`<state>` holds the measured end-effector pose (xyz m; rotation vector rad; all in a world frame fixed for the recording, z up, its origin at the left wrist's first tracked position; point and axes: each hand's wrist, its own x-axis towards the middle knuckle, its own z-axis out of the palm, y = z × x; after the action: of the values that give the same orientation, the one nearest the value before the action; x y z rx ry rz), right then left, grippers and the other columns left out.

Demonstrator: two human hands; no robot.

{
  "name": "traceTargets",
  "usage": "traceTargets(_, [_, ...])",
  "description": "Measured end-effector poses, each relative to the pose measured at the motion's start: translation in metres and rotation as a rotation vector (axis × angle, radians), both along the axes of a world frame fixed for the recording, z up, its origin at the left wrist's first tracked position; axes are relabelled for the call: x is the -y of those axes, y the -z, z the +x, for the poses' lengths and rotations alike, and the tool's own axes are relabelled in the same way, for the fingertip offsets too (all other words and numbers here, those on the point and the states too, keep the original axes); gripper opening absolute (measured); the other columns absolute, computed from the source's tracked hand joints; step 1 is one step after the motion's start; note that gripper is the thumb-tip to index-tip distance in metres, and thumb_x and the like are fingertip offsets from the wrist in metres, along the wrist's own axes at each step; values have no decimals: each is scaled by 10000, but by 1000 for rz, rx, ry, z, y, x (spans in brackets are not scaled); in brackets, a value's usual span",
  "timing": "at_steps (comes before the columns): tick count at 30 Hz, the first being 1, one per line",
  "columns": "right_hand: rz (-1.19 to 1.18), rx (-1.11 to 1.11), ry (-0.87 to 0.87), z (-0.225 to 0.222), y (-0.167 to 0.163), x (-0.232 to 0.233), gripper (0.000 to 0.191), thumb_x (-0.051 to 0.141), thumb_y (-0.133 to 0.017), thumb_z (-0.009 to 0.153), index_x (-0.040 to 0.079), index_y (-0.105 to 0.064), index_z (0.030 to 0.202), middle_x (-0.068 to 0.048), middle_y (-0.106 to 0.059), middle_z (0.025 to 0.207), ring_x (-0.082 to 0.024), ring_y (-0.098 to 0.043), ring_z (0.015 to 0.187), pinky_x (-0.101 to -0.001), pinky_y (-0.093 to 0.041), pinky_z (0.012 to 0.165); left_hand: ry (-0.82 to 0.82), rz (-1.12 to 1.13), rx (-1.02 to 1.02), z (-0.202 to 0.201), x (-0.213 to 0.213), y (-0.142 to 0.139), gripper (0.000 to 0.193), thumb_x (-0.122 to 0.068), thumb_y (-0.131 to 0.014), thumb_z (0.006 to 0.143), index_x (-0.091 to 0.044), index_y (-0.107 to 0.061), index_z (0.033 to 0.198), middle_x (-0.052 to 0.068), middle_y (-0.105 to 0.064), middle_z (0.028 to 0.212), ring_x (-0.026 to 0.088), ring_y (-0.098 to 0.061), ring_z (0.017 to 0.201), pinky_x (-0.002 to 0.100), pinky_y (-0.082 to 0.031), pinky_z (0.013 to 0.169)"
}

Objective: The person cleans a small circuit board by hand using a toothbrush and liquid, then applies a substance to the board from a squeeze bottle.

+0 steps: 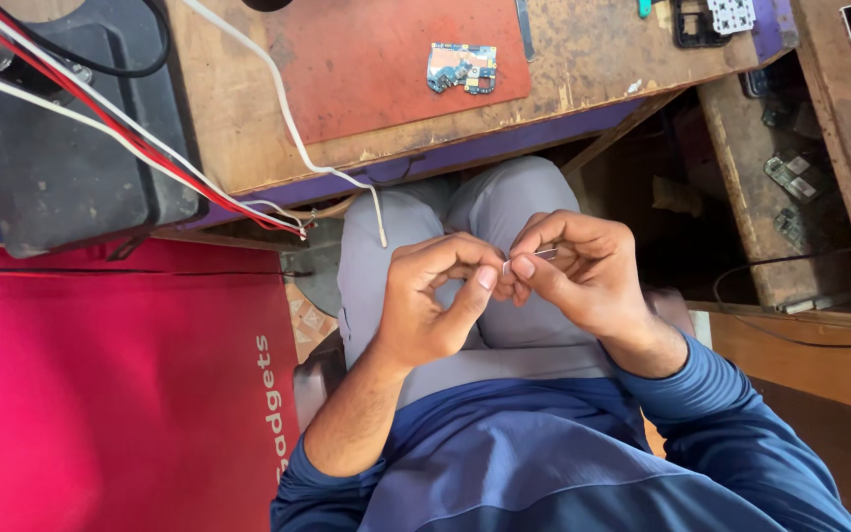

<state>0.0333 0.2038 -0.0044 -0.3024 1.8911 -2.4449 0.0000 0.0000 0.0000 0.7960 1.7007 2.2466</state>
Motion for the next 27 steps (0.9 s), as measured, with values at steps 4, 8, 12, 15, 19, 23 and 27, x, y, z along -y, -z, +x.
traceTargets(4, [37, 2, -11, 2, -3, -1, 32, -57, -660, 989, -75, -648, 1013, -128, -690, 924, -147, -701, 801, -274, -592, 676, -8, -45, 14, 1, -1, 0, 115, -33, -624, 1036, 74, -665, 1021, 126, -720, 966, 172, -770, 872, 279, -640, 772])
traceTargets(8, [46, -3, 1, 1, -5, 2, 34, -54, -664, 993, -77, -650, 1014, -129, -690, 922, -144, -699, 792, -273, -596, 685, -29, -64, -15, 0, -1, -1, 106, -25, -639, 1039, 73, -670, 1015, 120, -721, 945, 166, -762, 857, 270, -636, 751])
traceTargets(12, [35, -23, 13, 1, -5, 0, 40, -52, -667, 994, -78, -641, 1010, -128, -686, 914, -146, -703, 778, -277, -600, 679, -31, -26, 3, 3, -4, -3, 102, -22, -639, 1037, 76, -663, 1022, 120, -712, 960, 176, -762, 870, 275, -639, 756])
traceTargets(15, [15, 0, 25, 4, -4, 0, 39, -57, -661, 987, -75, -632, 1006, -129, -686, 906, -139, -695, 754, -279, -601, 661, -33, 3, 31, 4, -5, -4, 108, -24, -631, 1037, 79, -661, 1027, 122, -710, 969, 179, -764, 863, 279, -644, 753])
traceTargets(19, [9, 2, 38, 5, -3, 2, 23, -65, -650, 992, -72, -633, 1006, -129, -685, 907, -136, -684, 749, -282, -600, 655, -13, 8, 27, 5, -2, -6, 102, -21, -626, 1044, 76, -652, 1024, 119, -709, 959, 182, -767, 865, 281, -647, 762])
traceTargets(23, [-3, 21, 32, 6, -4, 1, 19, -67, -650, 993, -72, -636, 1004, -130, -685, 899, -138, -680, 738, -278, -588, 652, 10, -3, 21, 4, -2, -5, 94, -18, -623, 1048, 69, -644, 1018, 110, -710, 942, 177, -769, 859, 278, -641, 758])
traceTargets(27, [0, 36, 28, 5, -6, 1, 20, -63, -652, 988, -76, -641, 999, -127, -681, 892, -137, -678, 729, -277, -589, 642, 15, 1, 22, 3, -3, -4, 93, -22, -633, 1047, 65, -640, 1014, 100, -714, 928, 170, -763, 858, 282, -637, 766])
